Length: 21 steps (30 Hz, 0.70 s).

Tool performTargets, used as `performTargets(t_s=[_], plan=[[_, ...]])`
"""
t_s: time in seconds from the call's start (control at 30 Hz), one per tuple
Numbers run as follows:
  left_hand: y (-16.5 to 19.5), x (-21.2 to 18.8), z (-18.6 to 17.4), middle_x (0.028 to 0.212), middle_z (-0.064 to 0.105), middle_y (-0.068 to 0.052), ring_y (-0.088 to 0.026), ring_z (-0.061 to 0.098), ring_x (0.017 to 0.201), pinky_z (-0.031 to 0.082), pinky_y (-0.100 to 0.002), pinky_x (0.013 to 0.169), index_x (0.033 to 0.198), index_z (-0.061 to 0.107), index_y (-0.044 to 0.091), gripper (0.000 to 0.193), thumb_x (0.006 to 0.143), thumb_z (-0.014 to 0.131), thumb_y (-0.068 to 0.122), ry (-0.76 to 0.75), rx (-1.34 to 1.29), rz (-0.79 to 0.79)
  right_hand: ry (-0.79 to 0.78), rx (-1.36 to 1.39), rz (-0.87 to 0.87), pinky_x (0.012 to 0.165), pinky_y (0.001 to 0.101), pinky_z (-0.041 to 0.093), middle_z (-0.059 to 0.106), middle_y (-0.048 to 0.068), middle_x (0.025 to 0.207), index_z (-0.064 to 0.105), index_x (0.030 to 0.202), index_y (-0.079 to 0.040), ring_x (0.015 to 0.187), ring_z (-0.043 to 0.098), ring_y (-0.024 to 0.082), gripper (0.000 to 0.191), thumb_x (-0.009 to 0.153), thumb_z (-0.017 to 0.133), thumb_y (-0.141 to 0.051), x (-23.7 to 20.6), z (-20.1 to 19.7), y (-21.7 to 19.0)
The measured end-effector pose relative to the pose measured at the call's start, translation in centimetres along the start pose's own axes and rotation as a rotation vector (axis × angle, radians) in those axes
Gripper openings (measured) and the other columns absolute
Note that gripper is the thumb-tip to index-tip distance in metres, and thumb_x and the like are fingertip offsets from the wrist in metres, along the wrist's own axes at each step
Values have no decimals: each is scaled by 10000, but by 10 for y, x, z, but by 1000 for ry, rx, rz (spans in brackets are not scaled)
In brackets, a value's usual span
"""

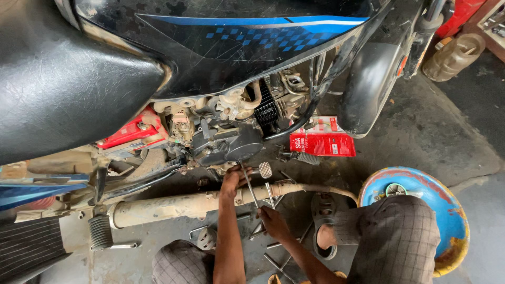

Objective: The person uses a T-handle wrench to loosen and tighten a bolt on the motorcycle engine. They repeatedly reposition the wrench and apply torque to the fastener while seated on a low stool.

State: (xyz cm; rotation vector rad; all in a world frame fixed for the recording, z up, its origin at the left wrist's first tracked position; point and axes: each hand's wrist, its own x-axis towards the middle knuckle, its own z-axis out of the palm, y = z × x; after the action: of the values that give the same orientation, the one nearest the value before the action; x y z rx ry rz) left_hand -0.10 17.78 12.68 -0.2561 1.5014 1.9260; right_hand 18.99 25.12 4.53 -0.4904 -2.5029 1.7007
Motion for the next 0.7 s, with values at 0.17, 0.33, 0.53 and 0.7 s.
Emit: performTargets(t_s=[0.17,0.33,0.53,0.7], plan=[[6,-33,-17,1140,775,-149,-281,764,1056,639,-421,916,1214,644,22,292,941,547,54,-281,365,-253,-448,656,341,542,299,496,684,29,667,719,902,-80,576,638,151,450,1035,528,-466,23,-9,-4],[-28,-43,-19,1111,772,-169,-264,767,981,661,-405,883,1166,650,-29,303,879,692,60,-453,241,-257,-629,368,293,634,298,586,764,39,816,756,984,-60,698,734,140,440,1029,560,-451,50,-31,-12],[-38,-46,-11,974,735,-197,-274,724,794,632,-369,686,1060,699,-64,302,898,831,154,-243,312,-147,-655,276,303,575,370,631,718,114,847,689,1122,11,646,711,197,397,1024,630,-370,60,-38,-37],[-26,-57,-1,968,766,-98,-169,729,783,599,-297,636,1079,708,56,352,901,758,355,-70,370,-271,-626,257,344,600,346,606,717,93,929,628,1207,-55,679,715,180,390,980,637,-372,52,-42,-56]])
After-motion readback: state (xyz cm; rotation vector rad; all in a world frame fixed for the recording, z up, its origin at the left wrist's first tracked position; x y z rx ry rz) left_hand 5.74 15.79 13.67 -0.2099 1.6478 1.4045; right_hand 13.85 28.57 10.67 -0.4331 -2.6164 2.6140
